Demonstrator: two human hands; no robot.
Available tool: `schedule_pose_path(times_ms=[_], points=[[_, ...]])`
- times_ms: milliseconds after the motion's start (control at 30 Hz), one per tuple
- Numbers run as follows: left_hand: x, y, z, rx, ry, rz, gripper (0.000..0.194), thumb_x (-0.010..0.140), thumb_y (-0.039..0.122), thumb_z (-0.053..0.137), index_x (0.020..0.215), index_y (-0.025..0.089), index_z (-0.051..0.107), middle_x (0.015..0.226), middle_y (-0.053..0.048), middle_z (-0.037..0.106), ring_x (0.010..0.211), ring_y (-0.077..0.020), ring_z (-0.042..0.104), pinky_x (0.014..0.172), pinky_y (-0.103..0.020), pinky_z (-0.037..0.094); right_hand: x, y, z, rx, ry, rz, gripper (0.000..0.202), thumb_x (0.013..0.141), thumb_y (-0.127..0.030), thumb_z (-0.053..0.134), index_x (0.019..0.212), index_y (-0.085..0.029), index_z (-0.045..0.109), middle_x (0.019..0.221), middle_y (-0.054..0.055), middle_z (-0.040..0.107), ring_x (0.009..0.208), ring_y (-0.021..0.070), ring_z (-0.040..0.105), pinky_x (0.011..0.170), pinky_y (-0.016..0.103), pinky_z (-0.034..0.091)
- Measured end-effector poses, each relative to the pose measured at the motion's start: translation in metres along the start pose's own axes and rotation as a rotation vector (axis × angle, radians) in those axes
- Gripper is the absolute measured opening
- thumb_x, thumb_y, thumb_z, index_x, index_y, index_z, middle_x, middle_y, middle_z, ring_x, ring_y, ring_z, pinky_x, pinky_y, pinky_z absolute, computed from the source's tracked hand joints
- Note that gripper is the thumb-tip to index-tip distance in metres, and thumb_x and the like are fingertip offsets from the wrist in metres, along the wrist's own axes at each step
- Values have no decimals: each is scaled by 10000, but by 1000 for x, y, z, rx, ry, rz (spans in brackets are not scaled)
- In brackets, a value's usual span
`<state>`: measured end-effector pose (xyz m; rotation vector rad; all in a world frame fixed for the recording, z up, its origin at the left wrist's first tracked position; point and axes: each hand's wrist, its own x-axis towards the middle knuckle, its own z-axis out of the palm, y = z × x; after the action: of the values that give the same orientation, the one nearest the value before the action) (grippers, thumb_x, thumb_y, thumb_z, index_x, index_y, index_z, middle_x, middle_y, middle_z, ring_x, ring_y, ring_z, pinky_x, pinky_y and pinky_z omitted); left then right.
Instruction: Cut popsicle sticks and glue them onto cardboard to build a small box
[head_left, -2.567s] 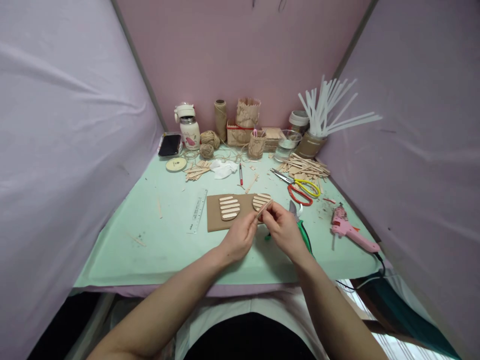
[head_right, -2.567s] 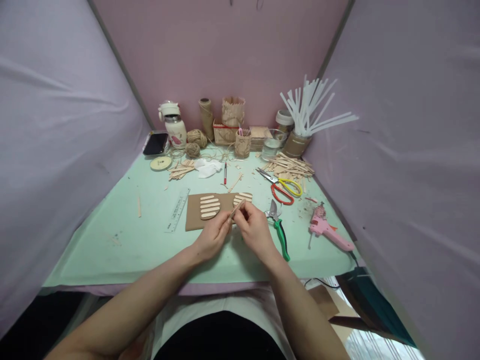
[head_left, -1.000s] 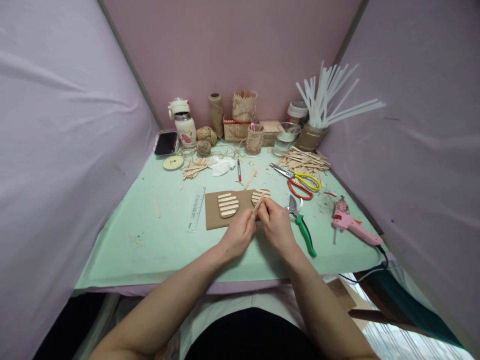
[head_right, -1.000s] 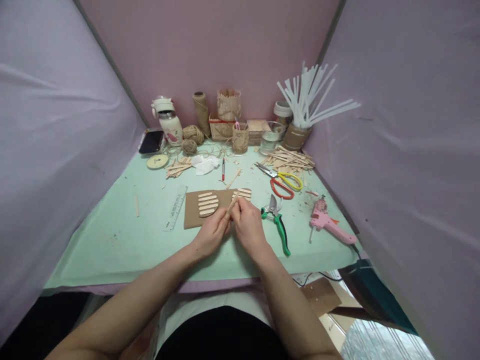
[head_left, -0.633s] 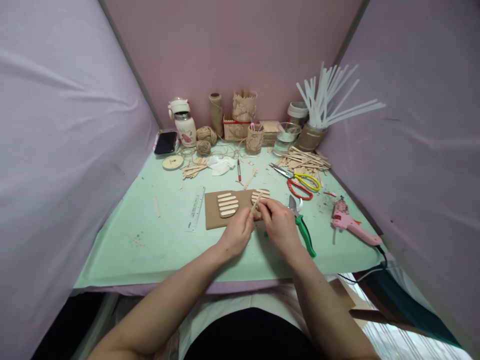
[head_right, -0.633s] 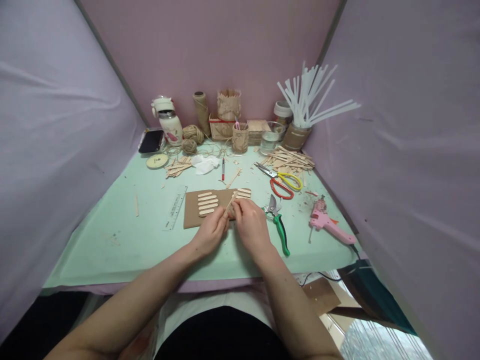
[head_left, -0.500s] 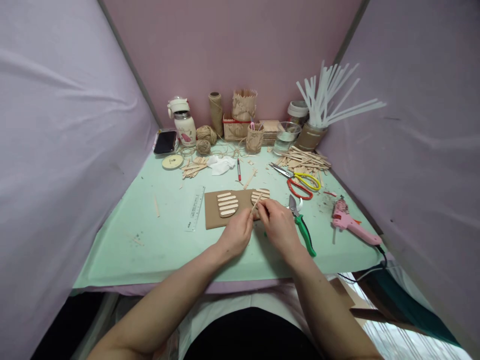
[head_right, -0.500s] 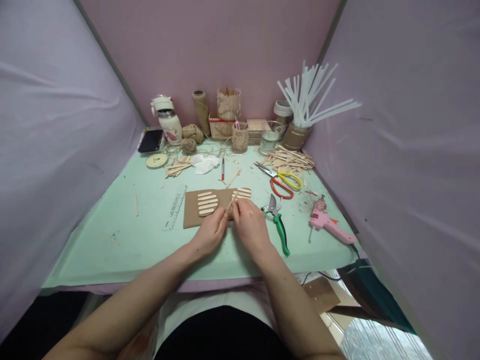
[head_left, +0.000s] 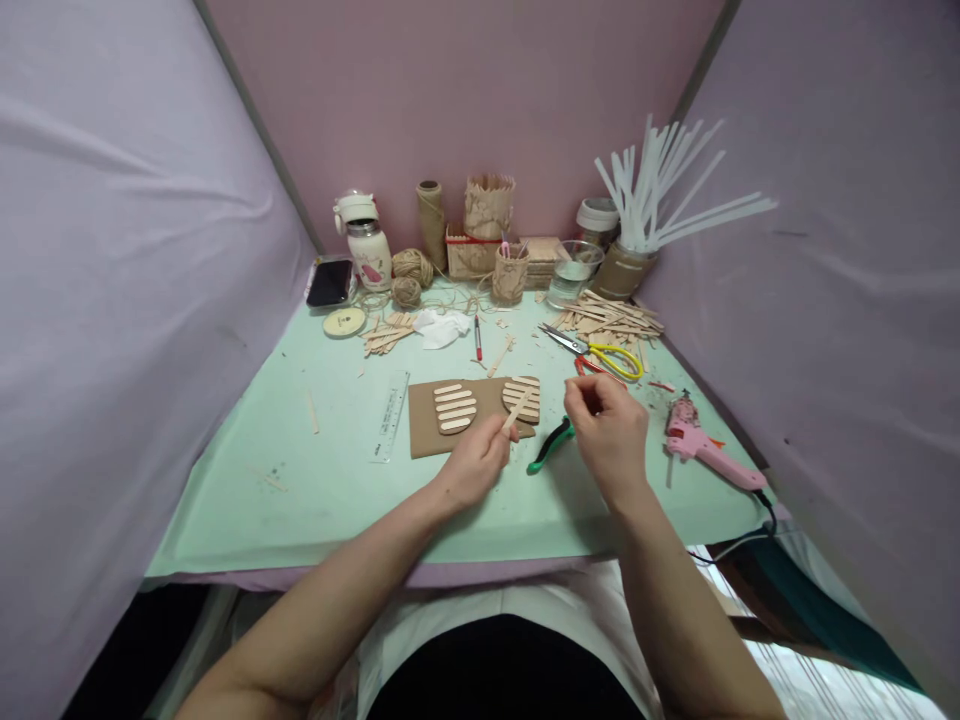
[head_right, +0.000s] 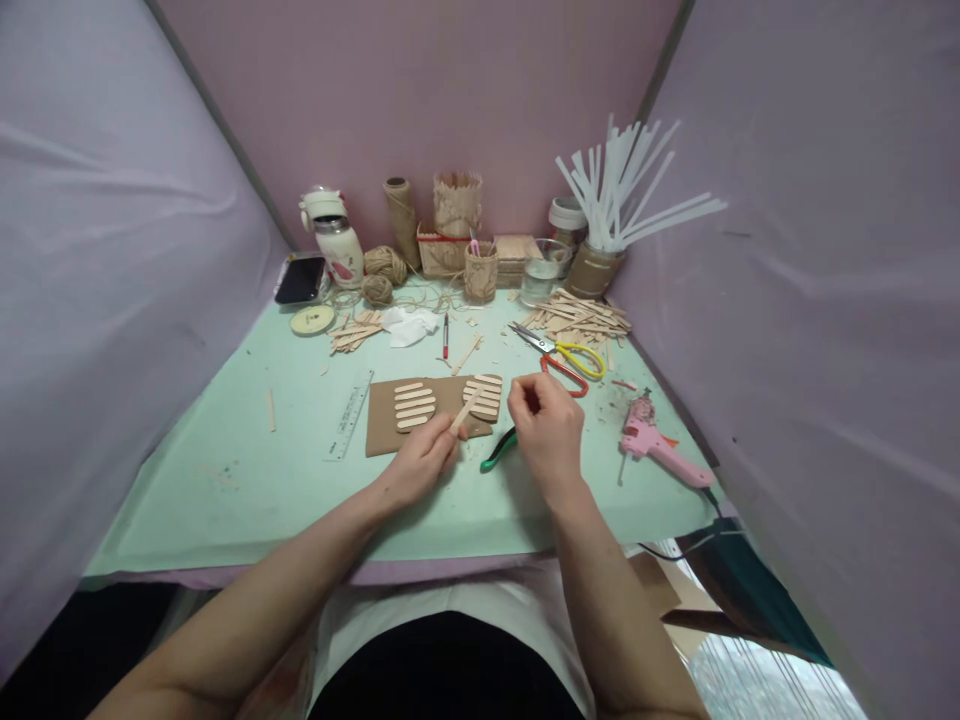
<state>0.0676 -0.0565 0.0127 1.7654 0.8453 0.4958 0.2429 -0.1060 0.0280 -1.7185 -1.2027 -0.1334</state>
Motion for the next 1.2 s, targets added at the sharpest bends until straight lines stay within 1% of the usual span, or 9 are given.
schedule_pose_path(times_ms=[100,200,300,433,500,567,667,900,1200], points=[[-2,-1,2,-46,-6,11,232,961,328,334,899,198,516,564,61,428,538,-131,417,561,-246,358,-2,-2,-1,84,-156,-30,156,868,-265,560,785,-196,673,730,18,699,618,151,598,623,276,463],[-3,-3,3,32,24,49,254,964,319,344,936,186,559,646,20,550,615,-150,513,622,-263,418,-7,-4,3,139,-236,-35,181,877,-264,558,878,-201,728,858,50,762,719,181,678,693,303,517],[-2,-5,4,77,28,147,295,963,267,338,1037,172,607,953,-70,693,888,-199,628,823,-315,480,-8,-4,6,169,-265,-48,208,877,-258,556,939,-223,752,948,61,779,846,216,718,787,344,544],[-1,-4,5,83,15,230,413,963,252,353,1329,176,529,1241,-104,653,1172,-233,579,1007,-364,439,-9,-2,8,172,-283,-48,202,864,-289,578,933,-233,760,949,62,783,839,227,726,789,361,556],[-1,-3,5,60,4,206,474,958,267,381,1418,183,460,1126,-96,696,1036,-223,635,930,-349,484,-10,-1,10,166,-298,-44,197,858,-300,584,915,-223,756,913,63,782,778,216,722,746,346,558],[-1,-3,4,-4,-28,131,503,969,311,379,1451,176,425,785,-38,698,717,-182,637,732,-303,515,-11,-1,11,144,-324,-57,191,857,-298,579,896,-215,746,866,60,777,727,202,710,703,328,549],[-1,-4,4,-77,-45,71,516,985,373,358,1444,151,434,493,63,499,464,-129,476,559,-244,437,-15,-2,14,85,-339,-101,177,856,-277,558,858,-206,721,792,50,754,687,187,687,665,303,524],[-1,-9,5,-49,-39,90,509,987,376,357,1421,136,472,489,73,446,457,-115,436,534,-232,390,-28,-6,23,23,-250,-88,148,831,-212,529,798,-189,671,727,46,717,632,169,643,641,280,493],[-2,-11,7,-36,-23,104,498,986,353,352,1428,155,464,486,69,439,448,-120,436,528,-239,393,-36,-12,36,89,-101,115,133,781,-228,555,792,-203,685,686,14,706,619,168,642,642,293,506]])
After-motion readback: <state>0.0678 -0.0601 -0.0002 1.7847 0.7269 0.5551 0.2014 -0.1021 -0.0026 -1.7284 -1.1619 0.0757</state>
